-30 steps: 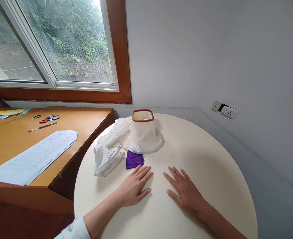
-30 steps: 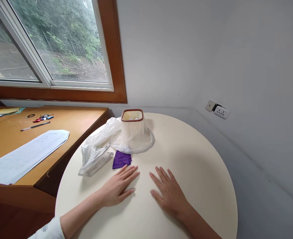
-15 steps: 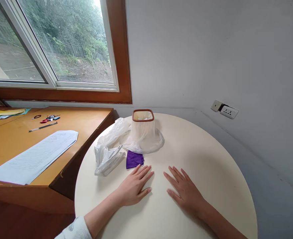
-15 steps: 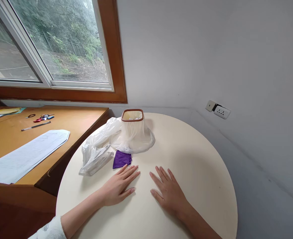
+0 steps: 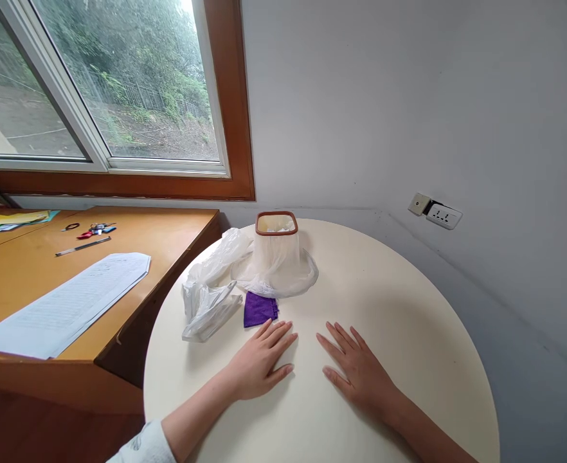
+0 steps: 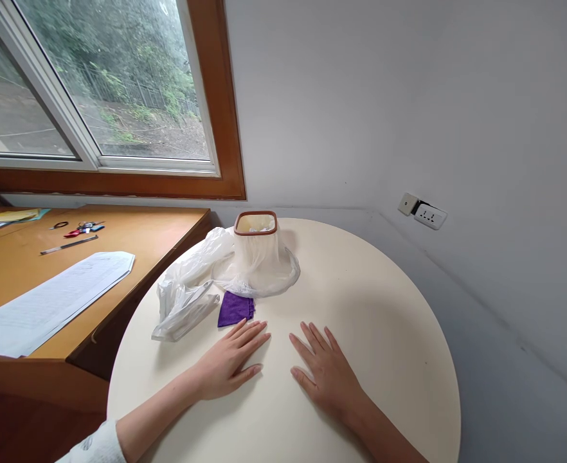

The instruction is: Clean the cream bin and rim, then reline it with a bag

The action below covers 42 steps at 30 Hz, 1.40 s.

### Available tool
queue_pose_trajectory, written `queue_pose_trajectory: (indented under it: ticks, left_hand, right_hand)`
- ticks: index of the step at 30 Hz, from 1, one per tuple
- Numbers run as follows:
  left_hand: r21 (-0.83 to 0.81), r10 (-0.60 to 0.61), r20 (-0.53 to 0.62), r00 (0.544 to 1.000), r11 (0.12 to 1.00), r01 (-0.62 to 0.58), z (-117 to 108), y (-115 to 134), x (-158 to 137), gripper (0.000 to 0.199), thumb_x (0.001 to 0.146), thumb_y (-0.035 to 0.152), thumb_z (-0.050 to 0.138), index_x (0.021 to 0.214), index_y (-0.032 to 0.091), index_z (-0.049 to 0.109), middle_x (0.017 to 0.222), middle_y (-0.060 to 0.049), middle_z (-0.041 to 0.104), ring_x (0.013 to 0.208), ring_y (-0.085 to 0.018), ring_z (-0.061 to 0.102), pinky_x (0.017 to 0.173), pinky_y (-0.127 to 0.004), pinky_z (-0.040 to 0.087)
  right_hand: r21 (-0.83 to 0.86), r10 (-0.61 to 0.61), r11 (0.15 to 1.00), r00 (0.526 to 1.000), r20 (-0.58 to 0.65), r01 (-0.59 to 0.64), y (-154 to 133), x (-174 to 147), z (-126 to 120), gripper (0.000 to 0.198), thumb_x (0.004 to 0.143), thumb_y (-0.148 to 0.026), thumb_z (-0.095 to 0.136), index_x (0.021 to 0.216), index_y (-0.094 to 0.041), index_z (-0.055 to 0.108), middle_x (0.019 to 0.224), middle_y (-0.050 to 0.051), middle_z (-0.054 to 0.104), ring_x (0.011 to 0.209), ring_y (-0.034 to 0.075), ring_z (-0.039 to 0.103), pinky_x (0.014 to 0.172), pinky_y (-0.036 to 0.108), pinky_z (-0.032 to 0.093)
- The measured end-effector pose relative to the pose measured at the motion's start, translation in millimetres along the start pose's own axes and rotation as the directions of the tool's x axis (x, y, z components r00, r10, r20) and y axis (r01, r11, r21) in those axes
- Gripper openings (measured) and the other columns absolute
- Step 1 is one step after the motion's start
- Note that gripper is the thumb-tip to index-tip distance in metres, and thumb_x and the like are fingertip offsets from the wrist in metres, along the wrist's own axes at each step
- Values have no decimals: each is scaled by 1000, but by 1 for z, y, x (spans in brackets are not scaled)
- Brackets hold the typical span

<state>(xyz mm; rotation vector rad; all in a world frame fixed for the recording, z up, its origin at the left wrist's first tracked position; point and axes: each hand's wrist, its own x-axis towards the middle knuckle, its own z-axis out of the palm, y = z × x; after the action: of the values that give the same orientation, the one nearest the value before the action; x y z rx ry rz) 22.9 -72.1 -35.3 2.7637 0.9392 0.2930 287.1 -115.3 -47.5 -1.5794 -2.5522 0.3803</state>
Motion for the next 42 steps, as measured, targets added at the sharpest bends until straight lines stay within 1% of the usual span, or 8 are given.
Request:
queue_pose_trajectory:
  ticks: [7,17,21,25,28,31,35,42]
  left_hand:
    - [-2,-8,15,1000,1000,8,-2,2,0,53,89,41,39,139,23,29,143,-10,35,132,-27,32,108,-51,25]
    - [16,12,-69,998,1000,-11,-4,5,2,39,88,27,42,126,19,45,131,-10,50,123,-26,43,106,-48,31]
    - [-6,10,-124,992,1000,-11,-8,7,13,27,87,21,40,110,18,55,111,-9,62,106,-23,55,96,-40,40]
    - [-63,-102,-196,975,994,91,-12,1,33,21,86,20,38,82,18,59,80,-6,63,75,-18,58,71,-31,45]
    - [-164,-272,-283,920,959,233,-12,-10,45,22,85,20,37,70,18,53,73,-5,58,65,-15,53,60,-27,40]
    - [-266,-379,-324,867,916,301,-9,-21,52,23,85,20,36,65,19,48,69,-3,54,60,-13,49,56,-25,37]
    - [-298,-399,-332,854,904,307,-5,-31,51,23,85,22,36,63,19,45,66,-1,50,58,-13,46,55,-25,34]
    - [-292,-436,-328,838,891,348,-4,-38,48,26,84,24,38,59,20,41,62,1,49,55,-13,45,53,-25,32]
  right_hand:
    - [9,-9,1000,1000,-24,9,2,0,2,53,91,-50,28,141,-35,17,150,0,16,138,22,14,112,47,12]
    - [13,5,1000,1000,-23,-4,0,0,1,52,91,-51,25,141,-37,18,150,-2,16,138,21,14,112,47,13]
    - [13,3,1000,1000,-16,-3,1,1,1,52,91,-52,26,141,-36,20,150,-2,17,138,21,15,112,47,13]
    - [20,-6,1000,999,-34,7,2,1,2,52,91,-50,28,140,-35,23,149,-1,19,137,22,17,112,47,14]
    - [31,-12,999,998,-57,14,2,0,2,49,91,-47,30,138,-32,31,148,1,25,136,22,21,111,47,16]
    - [54,-13,998,993,-121,20,2,-1,1,43,93,-39,30,132,-27,44,142,3,38,132,22,30,110,46,22]
    - [81,-34,995,962,-272,58,3,5,0,34,92,-26,32,111,-23,60,118,6,60,114,20,51,103,43,33]
    - [71,-156,972,843,-515,223,-1,66,-28,28,90,-23,35,99,-22,62,99,8,66,96,21,58,87,40,42]
